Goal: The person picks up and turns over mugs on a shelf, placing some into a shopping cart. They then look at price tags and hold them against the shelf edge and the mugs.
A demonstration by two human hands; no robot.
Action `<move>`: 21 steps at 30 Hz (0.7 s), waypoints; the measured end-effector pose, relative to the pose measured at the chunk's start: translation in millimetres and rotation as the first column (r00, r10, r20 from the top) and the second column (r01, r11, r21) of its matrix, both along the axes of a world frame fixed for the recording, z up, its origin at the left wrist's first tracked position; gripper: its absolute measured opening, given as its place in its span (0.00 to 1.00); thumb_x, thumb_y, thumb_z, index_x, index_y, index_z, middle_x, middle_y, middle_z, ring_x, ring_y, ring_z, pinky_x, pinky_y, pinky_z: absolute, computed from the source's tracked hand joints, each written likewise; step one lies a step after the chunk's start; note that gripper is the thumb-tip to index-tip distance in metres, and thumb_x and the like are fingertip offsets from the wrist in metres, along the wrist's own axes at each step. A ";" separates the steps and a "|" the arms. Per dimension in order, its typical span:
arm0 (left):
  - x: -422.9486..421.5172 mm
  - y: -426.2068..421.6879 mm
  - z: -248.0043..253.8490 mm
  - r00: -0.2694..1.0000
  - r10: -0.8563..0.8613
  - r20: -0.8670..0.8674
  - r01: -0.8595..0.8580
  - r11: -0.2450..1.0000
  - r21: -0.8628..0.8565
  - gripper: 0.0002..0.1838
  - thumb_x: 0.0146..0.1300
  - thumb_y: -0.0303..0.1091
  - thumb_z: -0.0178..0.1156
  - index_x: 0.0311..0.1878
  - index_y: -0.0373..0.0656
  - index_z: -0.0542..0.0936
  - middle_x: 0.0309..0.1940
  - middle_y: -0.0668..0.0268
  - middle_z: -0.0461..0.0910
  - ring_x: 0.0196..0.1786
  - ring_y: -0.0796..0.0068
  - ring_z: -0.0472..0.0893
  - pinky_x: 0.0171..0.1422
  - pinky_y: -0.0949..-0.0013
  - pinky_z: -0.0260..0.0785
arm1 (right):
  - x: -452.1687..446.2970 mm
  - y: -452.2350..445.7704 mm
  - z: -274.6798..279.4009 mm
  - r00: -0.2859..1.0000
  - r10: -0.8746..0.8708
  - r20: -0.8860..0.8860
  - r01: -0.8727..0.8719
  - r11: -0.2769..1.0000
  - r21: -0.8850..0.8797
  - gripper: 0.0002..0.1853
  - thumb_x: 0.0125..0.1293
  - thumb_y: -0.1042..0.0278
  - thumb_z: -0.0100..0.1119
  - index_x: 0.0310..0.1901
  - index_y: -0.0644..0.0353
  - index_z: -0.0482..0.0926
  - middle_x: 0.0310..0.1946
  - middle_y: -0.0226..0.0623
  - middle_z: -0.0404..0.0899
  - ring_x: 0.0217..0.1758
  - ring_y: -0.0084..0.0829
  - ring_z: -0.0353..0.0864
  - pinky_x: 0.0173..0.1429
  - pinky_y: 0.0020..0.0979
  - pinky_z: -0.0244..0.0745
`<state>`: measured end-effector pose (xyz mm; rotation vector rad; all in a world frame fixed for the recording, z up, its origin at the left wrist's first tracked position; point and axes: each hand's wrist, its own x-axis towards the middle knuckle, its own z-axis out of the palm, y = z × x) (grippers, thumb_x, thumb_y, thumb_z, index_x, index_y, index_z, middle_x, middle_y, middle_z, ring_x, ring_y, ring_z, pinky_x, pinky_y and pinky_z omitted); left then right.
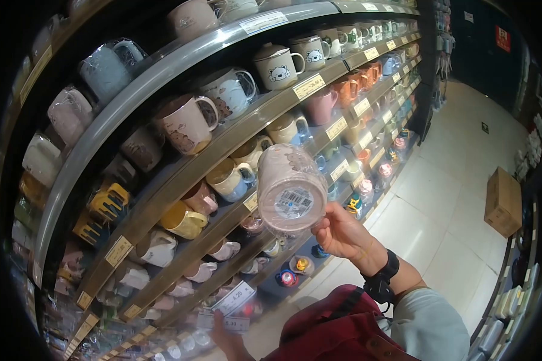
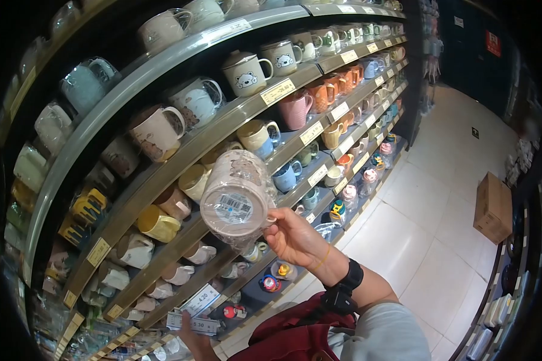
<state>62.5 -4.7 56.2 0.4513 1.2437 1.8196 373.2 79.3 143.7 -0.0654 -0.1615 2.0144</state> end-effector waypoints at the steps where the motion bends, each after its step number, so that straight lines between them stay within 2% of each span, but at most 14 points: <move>1: -0.8 -0.5 -0.3 1.000 0.005 0.000 -0.005 1.000 0.000 0.18 0.56 0.29 0.55 0.50 0.42 0.64 0.37 0.61 0.74 0.34 0.67 0.76 0.30 0.66 0.71 | -0.4 1.4 -1.9 0.999 0.028 -0.041 -0.027 1.000 0.012 0.07 0.60 0.67 0.45 0.31 0.61 0.70 0.23 0.26 0.70 0.26 0.16 0.73 0.33 0.24 0.79; 4: -2.7 -1.7 -2.4 1.000 -0.007 -0.014 0.007 1.000 0.009 0.19 0.56 0.28 0.55 0.51 0.43 0.63 0.38 0.61 0.73 0.36 0.67 0.76 0.31 0.65 0.71 | -4.5 0.1 2.5 0.999 -0.033 0.029 0.033 0.999 0.011 0.09 0.62 0.65 0.46 0.34 0.63 0.69 0.21 0.24 0.70 0.24 0.14 0.73 0.31 0.18 0.79; 7: -3.0 -2.6 -3.1 1.000 0.007 -0.025 -0.007 1.000 0.021 0.20 0.56 0.28 0.54 0.52 0.43 0.62 0.38 0.61 0.73 0.36 0.67 0.76 0.31 0.66 0.72 | -4.8 1.7 -0.6 1.000 -0.005 0.000 0.005 1.000 0.027 0.08 0.61 0.65 0.47 0.33 0.63 0.69 0.22 0.24 0.70 0.24 0.14 0.73 0.31 0.18 0.79; 9: -0.3 -2.9 0.2 0.999 0.034 -0.015 -0.034 0.999 0.011 0.21 0.55 0.25 0.54 0.52 0.33 0.63 0.39 0.57 0.72 0.35 0.65 0.77 0.31 0.66 0.74 | -5.1 2.2 -1.3 1.000 -0.003 0.004 0.003 1.000 0.008 0.08 0.61 0.65 0.47 0.33 0.63 0.69 0.22 0.24 0.70 0.24 0.14 0.73 0.31 0.18 0.79; 13: 1.8 -1.7 1.2 0.999 0.051 -0.004 -0.051 0.999 -0.006 0.22 0.54 0.25 0.55 0.53 0.33 0.62 0.40 0.57 0.72 0.36 0.65 0.77 0.32 0.65 0.74 | -4.2 3.8 -3.6 1.000 -0.004 0.008 0.004 1.000 -0.027 0.09 0.61 0.65 0.47 0.33 0.63 0.69 0.22 0.24 0.70 0.23 0.14 0.73 0.31 0.19 0.79; 16: -0.2 -0.3 -3.3 0.999 0.034 0.003 -0.034 0.999 0.009 0.23 0.54 0.25 0.55 0.53 0.33 0.62 0.40 0.57 0.72 0.37 0.65 0.76 0.33 0.65 0.74 | -4.2 3.4 -1.9 1.000 -0.011 0.018 0.012 0.999 -0.052 0.09 0.61 0.65 0.47 0.33 0.63 0.69 0.22 0.24 0.70 0.23 0.15 0.73 0.31 0.19 0.79; 18: -0.9 1.0 -5.6 1.000 0.023 -0.001 -0.023 1.000 -0.002 0.18 0.57 0.28 0.53 0.50 0.42 0.63 0.37 0.60 0.73 0.34 0.68 0.77 0.29 0.67 0.72 | -4.1 3.9 -2.9 1.000 -0.015 0.019 0.016 0.999 -0.050 0.09 0.61 0.65 0.47 0.34 0.63 0.69 0.22 0.25 0.70 0.23 0.15 0.73 0.30 0.19 0.79; 19: -1.0 1.0 -5.5 1.000 0.023 -0.001 -0.023 1.000 -0.003 0.18 0.57 0.28 0.53 0.50 0.42 0.63 0.37 0.60 0.73 0.34 0.68 0.77 0.29 0.67 0.72 | -4.1 4.3 -3.7 1.000 -0.018 0.020 0.018 0.999 -0.047 0.09 0.61 0.66 0.47 0.34 0.63 0.69 0.22 0.25 0.70 0.23 0.15 0.73 0.30 0.18 0.79; 21: -1.2 0.9 -5.1 1.000 0.009 -0.012 -0.009 1.000 0.023 0.23 0.53 0.25 0.56 0.53 0.34 0.62 0.40 0.57 0.72 0.36 0.65 0.77 0.33 0.65 0.74 | -3.5 5.2 -6.5 1.000 -0.013 -0.002 0.013 0.999 -0.033 0.08 0.61 0.66 0.47 0.34 0.63 0.69 0.23 0.26 0.70 0.24 0.15 0.73 0.31 0.18 0.78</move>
